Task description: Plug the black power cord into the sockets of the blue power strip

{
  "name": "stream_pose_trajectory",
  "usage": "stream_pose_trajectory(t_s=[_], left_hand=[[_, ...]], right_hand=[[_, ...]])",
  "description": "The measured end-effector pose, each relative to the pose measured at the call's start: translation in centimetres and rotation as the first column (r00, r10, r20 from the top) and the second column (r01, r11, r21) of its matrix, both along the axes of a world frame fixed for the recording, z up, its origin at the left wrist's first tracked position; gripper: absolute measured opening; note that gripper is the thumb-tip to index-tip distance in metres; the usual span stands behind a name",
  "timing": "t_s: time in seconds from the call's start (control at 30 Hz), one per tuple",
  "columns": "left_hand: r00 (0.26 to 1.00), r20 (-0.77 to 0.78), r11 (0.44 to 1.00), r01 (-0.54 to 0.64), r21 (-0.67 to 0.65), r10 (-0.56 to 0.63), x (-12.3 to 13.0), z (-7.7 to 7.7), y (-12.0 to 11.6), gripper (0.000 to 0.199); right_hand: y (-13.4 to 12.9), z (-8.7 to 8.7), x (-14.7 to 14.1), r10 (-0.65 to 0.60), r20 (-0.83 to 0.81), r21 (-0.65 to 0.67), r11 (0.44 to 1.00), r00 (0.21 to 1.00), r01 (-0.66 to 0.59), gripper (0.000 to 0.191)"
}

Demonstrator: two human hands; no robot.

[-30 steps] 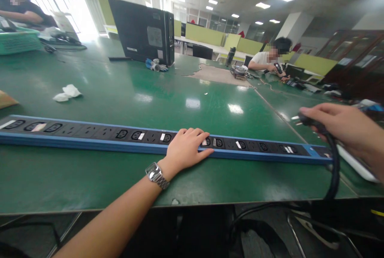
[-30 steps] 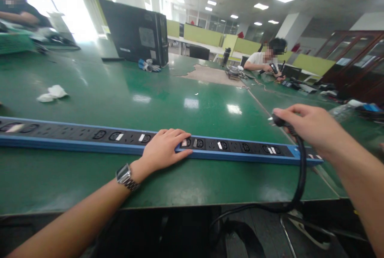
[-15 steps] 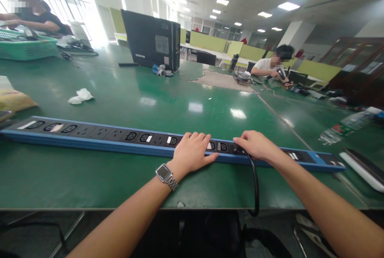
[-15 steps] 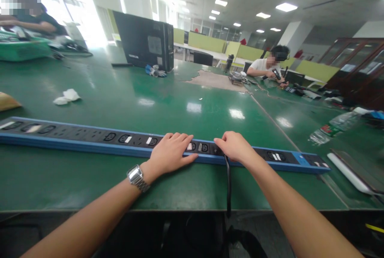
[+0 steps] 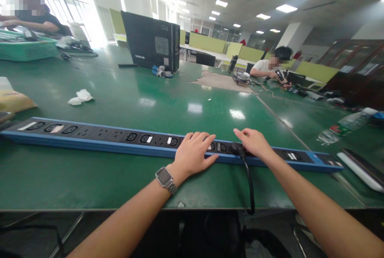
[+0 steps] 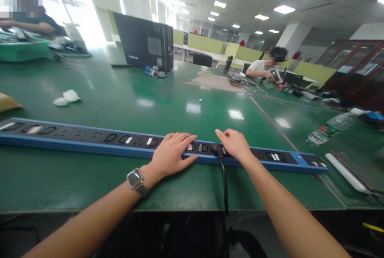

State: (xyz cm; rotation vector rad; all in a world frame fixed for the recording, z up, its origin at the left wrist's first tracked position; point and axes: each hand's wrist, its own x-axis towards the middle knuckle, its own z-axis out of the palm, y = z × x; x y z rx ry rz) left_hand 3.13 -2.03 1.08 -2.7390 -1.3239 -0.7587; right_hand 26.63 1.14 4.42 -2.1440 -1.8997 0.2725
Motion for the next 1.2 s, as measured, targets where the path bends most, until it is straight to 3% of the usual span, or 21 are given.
stream_pose_trajectory(t_s=[0.07, 0.17, 0.3, 0.53, 0.67, 0.8, 0.87, 0.93, 1.03, 1.2], left_hand=[[0.998, 0.026, 0.998, 0.061, 0.001, -0.061, 1.3, 0.3, -0.5, 0.052], [0.989, 0.022, 0.989, 0.147, 0.005, -0.147, 4.5, 0.5, -0.7, 0.052], [0.995, 0.036, 0.995, 0.099, -0.027, -0.098, 7.9, 0.1, 0.1, 0.038], [0.987, 0.139, 0.996, 0.082, -0.018, -0.078, 8.0, -0.9, 0.4, 0.033], [0.943, 0.331, 0.997, 0.009, 0.071, -0.032, 8.2, 1.7, 0.9, 0.030], [0.772, 0.635, 0.968, -0.136, 0.213, -0.031, 6.1, 5.9, 3.0, 0.032], [0.687, 0.726, 0.959, -0.184, 0.215, -0.031, 3.5, 6.8, 3.9, 0.033], [0.663, 0.749, 0.971, -0.181, 0.158, 0.002, 0.5, 6.3, 4.3, 0.036], [0.775, 0.623, 0.990, -0.141, 0.005, 0.107, -3.2, 3.8, 3.7, 0.036], [0.922, 0.379, 0.996, -0.071, -0.045, 0.083, -4.3, 0.2, 1.9, 0.036]], right_hand=[[0.5, -0.9, 0.6, -0.100, -0.013, 0.105, 0.989, 0.995, 0.101, 0.057], [0.9, -2.2, 1.0, -0.156, -0.003, 0.142, 0.978, 0.988, 0.155, 0.052], [0.8, -3.2, 1.3, -0.161, -0.009, 0.156, 0.975, 0.987, 0.160, 0.050], [0.8, -3.1, 1.1, -0.161, 0.008, 0.126, 0.979, 0.987, 0.159, 0.044], [0.6, -2.9, 1.0, -0.172, 0.020, 0.100, 0.980, 0.985, 0.169, 0.039], [0.8, -3.1, 1.0, -0.189, 0.019, 0.092, 0.978, 0.982, 0.186, 0.039], [0.9, -3.3, 1.1, -0.195, 0.011, 0.094, 0.977, 0.981, 0.193, 0.040], [1.1, -3.5, 1.1, -0.197, 0.003, 0.096, 0.976, 0.980, 0.196, 0.039], [1.2, -3.6, 1.1, -0.202, -0.001, 0.100, 0.974, 0.979, 0.201, 0.037], [1.1, -3.6, 1.0, -0.210, 0.008, 0.096, 0.973, 0.978, 0.209, 0.035]])
